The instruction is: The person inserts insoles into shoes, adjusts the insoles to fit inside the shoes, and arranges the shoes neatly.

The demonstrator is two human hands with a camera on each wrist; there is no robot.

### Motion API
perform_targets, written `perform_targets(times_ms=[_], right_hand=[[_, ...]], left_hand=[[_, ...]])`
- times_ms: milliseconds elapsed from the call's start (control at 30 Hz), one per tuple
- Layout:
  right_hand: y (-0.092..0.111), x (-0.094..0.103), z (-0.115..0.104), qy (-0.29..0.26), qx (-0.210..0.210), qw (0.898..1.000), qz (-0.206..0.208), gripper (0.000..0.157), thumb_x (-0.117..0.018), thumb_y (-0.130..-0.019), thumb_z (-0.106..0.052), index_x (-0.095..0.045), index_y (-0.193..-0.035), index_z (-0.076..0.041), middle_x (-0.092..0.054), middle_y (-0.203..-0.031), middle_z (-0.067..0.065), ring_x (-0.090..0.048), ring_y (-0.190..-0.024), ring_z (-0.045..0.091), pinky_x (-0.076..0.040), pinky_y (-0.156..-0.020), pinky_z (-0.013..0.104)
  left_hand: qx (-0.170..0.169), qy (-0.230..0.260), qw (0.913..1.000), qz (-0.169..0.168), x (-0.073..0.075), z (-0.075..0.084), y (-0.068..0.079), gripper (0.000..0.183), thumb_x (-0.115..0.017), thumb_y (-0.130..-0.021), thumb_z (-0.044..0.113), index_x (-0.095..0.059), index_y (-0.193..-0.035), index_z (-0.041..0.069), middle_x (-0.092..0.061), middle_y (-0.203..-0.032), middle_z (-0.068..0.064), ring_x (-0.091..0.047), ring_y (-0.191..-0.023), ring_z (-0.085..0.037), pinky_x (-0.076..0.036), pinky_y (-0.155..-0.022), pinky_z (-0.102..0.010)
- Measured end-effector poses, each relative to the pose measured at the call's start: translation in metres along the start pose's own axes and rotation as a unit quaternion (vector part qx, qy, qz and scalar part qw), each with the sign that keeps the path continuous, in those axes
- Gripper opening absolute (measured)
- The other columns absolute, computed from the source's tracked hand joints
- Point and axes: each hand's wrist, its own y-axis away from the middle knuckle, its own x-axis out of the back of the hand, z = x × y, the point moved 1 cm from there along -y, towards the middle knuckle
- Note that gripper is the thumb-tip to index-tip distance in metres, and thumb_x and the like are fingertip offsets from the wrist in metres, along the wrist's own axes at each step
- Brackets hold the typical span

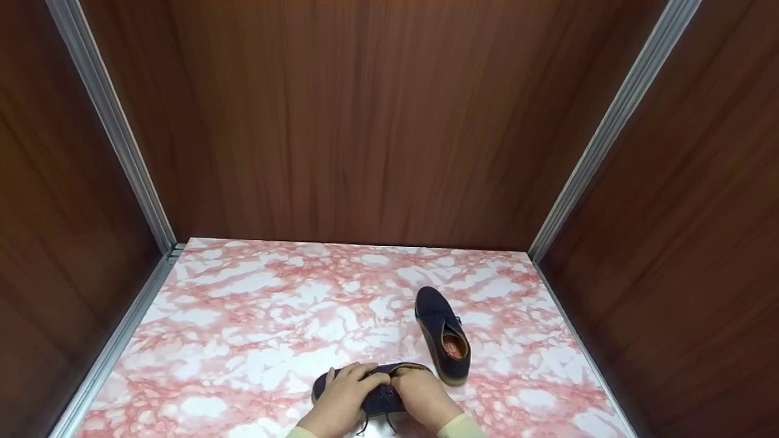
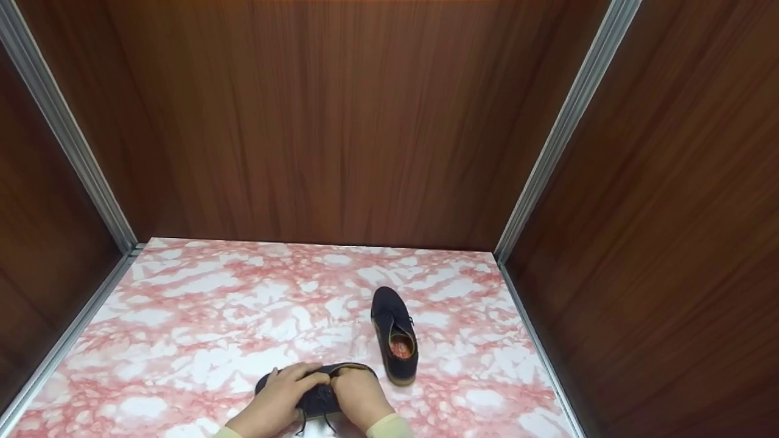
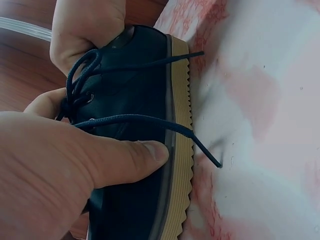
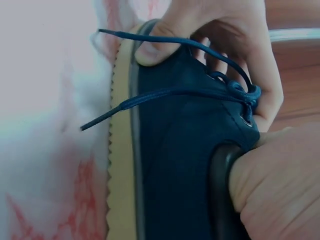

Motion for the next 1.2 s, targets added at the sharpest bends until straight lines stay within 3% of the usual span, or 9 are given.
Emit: perform_targets(times_ms=[100, 233, 300, 367, 533, 733, 933, 1033, 1200], right_hand=[[0.006, -0.001, -0.002, 0.004, 0.002, 1.0, 0.026, 0.011, -0.078, -0.086, -0.012, -0.078, -0.093, -0.02, -0.074, -0.089, -0.003, -0.075, -0.078, 0.017, -0.063, -0.075, 0.031], [0.021, -0.001, 0.003, -0.029, 0.013, 0.993, 0.11, 0.02, -0.08, -0.082, -0.007, -0.08, -0.098, -0.018, -0.075, -0.094, -0.004, -0.076, -0.088, 0.019, -0.064, -0.084, 0.037], [0.03, -0.002, 0.008, -0.033, 0.017, 0.988, 0.147, 0.014, -0.082, -0.08, -0.012, -0.079, -0.092, -0.019, -0.074, -0.09, -0.005, -0.075, -0.088, 0.018, -0.064, -0.091, 0.044], [0.038, -0.004, 0.013, -0.028, 0.017, 0.987, 0.158, 0.008, -0.083, -0.084, -0.023, -0.079, -0.09, -0.02, -0.073, -0.087, -0.006, -0.073, -0.088, 0.018, -0.062, -0.095, 0.053], [0.045, -0.01, 0.016, -0.004, 0.01, 0.995, 0.101, 0.026, -0.078, -0.096, -0.048, -0.081, -0.099, -0.023, -0.074, -0.091, -0.008, -0.068, -0.09, 0.017, -0.061, -0.088, 0.049], [0.037, -0.009, 0.012, 0.015, -0.002, 1.0, 0.024, 0.033, -0.088, -0.084, -0.055, -0.083, -0.097, -0.025, -0.074, -0.097, -0.008, -0.071, -0.093, 0.018, -0.064, -0.076, 0.046], [0.031, -0.009, 0.012, 0.03, -0.006, 0.998, -0.048, 0.053, -0.09, -0.081, -0.06, -0.081, -0.118, -0.022, -0.072, -0.113, 0.0, -0.071, -0.108, 0.025, -0.065, -0.074, 0.044], [0.028, -0.007, 0.011, 0.05, -0.001, 0.997, -0.052, 0.056, -0.091, -0.079, -0.06, -0.079, -0.116, -0.02, -0.073, -0.109, 0.002, -0.073, -0.105, 0.025, -0.066, -0.071, 0.043], [0.026, -0.005, 0.016, 0.046, 0.01, 0.999, -0.02, 0.05, -0.092, -0.077, -0.061, -0.081, -0.106, -0.021, -0.074, -0.104, -0.001, -0.073, -0.101, 0.023, -0.065, -0.069, 0.043]], left_hand=[[0.001, -0.006, 1.0, 0.002, -0.001, 0.0, 0.001, 0.094, -0.075, -0.081, -0.015, -0.058, -0.147, 0.049, -0.056, -0.163, -0.005, -0.053, -0.148, -0.046, -0.039, -0.105, -0.093], [0.006, 0.002, 1.0, -0.005, -0.003, 0.001, 0.0, 0.095, -0.074, -0.081, -0.015, -0.058, -0.148, 0.049, -0.055, -0.164, -0.004, -0.052, -0.149, -0.045, -0.038, -0.106, -0.093], [0.008, 0.006, 0.9999, -0.007, -0.004, 0.001, -0.002, 0.096, -0.073, -0.08, -0.016, -0.058, -0.148, 0.049, -0.055, -0.165, -0.003, -0.052, -0.15, -0.045, -0.038, -0.107, -0.092], [0.01, 0.005, 0.9999, -0.006, -0.003, 0.002, -0.002, 0.096, -0.073, -0.079, -0.018, -0.058, -0.148, 0.048, -0.054, -0.165, -0.003, -0.052, -0.15, -0.044, -0.038, -0.107, -0.092], [0.009, -0.003, 1.0, 0.001, 0.001, 0.001, -0.001, 0.095, -0.074, -0.079, -0.018, -0.059, -0.148, 0.045, -0.055, -0.164, -0.004, -0.052, -0.149, -0.045, -0.039, -0.107, -0.092], [0.009, -0.001, 0.9999, -0.004, -0.002, 0.0, 0.001, 0.094, -0.074, -0.079, -0.018, -0.06, -0.146, 0.046, -0.056, -0.163, -0.004, -0.053, -0.148, -0.044, -0.038, -0.108, -0.091], [0.004, -0.001, 0.9999, -0.01, -0.003, 0.001, 0.003, 0.092, -0.073, -0.081, -0.017, -0.059, -0.147, 0.046, -0.057, -0.163, -0.006, -0.054, -0.147, -0.046, -0.04, -0.106, -0.091], [0.004, -0.004, 1.0, -0.007, -0.002, 0.001, 0.003, 0.091, -0.074, -0.083, -0.016, -0.059, -0.147, 0.047, -0.056, -0.164, -0.006, -0.054, -0.147, -0.046, -0.04, -0.106, -0.092], [0.005, -0.002, 1.0, -0.006, 0.001, 0.001, 0.001, 0.092, -0.076, -0.083, -0.015, -0.058, -0.148, 0.048, -0.055, -0.165, -0.005, -0.052, -0.149, -0.046, -0.038, -0.107, -0.091]])
